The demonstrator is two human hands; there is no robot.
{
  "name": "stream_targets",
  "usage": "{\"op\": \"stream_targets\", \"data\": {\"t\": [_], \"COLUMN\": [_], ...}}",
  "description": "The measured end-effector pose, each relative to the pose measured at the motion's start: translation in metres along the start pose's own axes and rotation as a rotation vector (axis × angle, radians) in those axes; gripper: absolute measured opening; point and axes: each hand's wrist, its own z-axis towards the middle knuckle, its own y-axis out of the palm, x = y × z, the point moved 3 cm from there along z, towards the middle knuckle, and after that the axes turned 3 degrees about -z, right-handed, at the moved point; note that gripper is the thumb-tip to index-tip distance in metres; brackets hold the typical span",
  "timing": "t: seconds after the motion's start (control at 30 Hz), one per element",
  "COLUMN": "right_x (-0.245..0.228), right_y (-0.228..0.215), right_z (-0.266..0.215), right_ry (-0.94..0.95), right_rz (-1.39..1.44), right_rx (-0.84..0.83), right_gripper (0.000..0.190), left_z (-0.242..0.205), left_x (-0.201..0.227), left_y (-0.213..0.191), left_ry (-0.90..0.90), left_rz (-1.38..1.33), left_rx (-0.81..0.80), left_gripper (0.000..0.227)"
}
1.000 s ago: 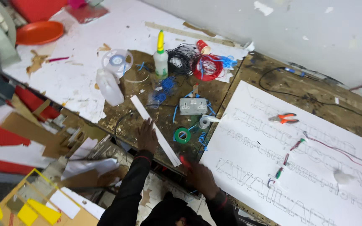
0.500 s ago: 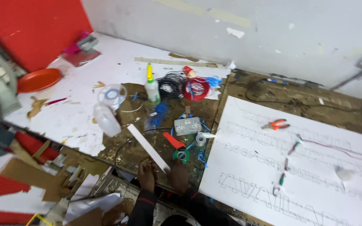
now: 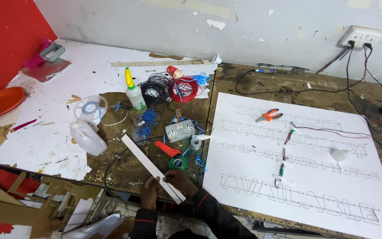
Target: The person strips the insulation from the ends of red and green wires using pliers. They then twist the exposed wire strands together and connect them to a small white electrical component on a workbench.
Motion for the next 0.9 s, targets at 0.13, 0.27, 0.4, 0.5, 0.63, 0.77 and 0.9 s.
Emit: {"op": "stream_targets", "data": {"t": [0.13, 0.27, 0.4, 0.5, 0.63, 0.77, 0.9], "right_x": [0.034, 0.007, 0.02, 0.034, -0.04, -0.055, -0.067], "right_y": [-0.003, -0.008, 0.013, 0.025, -0.011, -0.026, -0.034], "right_z": [0.011, -0.004, -0.001, 0.004, -0.021, -0.027, -0.032], "right_ry": [-0.054, 0.066, -0.262, -0.288, -0.137, -0.107, -0.238], "right_rz": [0.227, 0.137, 0.157, 0.119, -0.178, 0.064, -0.178], "right_rx": [0.046, 0.043, 0.115, 0.085, 0.133, -0.013, 0.209], "right_gripper": [0.005, 0.015, 0.03, 0.016, 0.018, 0.023, 0.024], "left_z": [0.003, -0.006, 0.022, 0.023, 0.014, 0.018, 0.054], "left_x": [-0.002, 0.016, -0.006, -0.014, 0.015, 0.021, -0.004], "left_y": [0.003, 0.009, -0.007, -0.019, 0.0, 0.006, -0.007], "left_ry": [-0.097, -0.172, -0.109, -0.068, -0.149, -0.17, -0.281], "left_rz": [-0.142, -0.095, -0.015, -0.043, 0.018, -0.141, -0.403], "left_rx": [0.026, -0.167, -0.193, -0.213, 0.079, 0.052, -0.078], "left_gripper": [0.033, 0.037, 0.052, 0.039, 0.043, 0.058, 0.017]}}
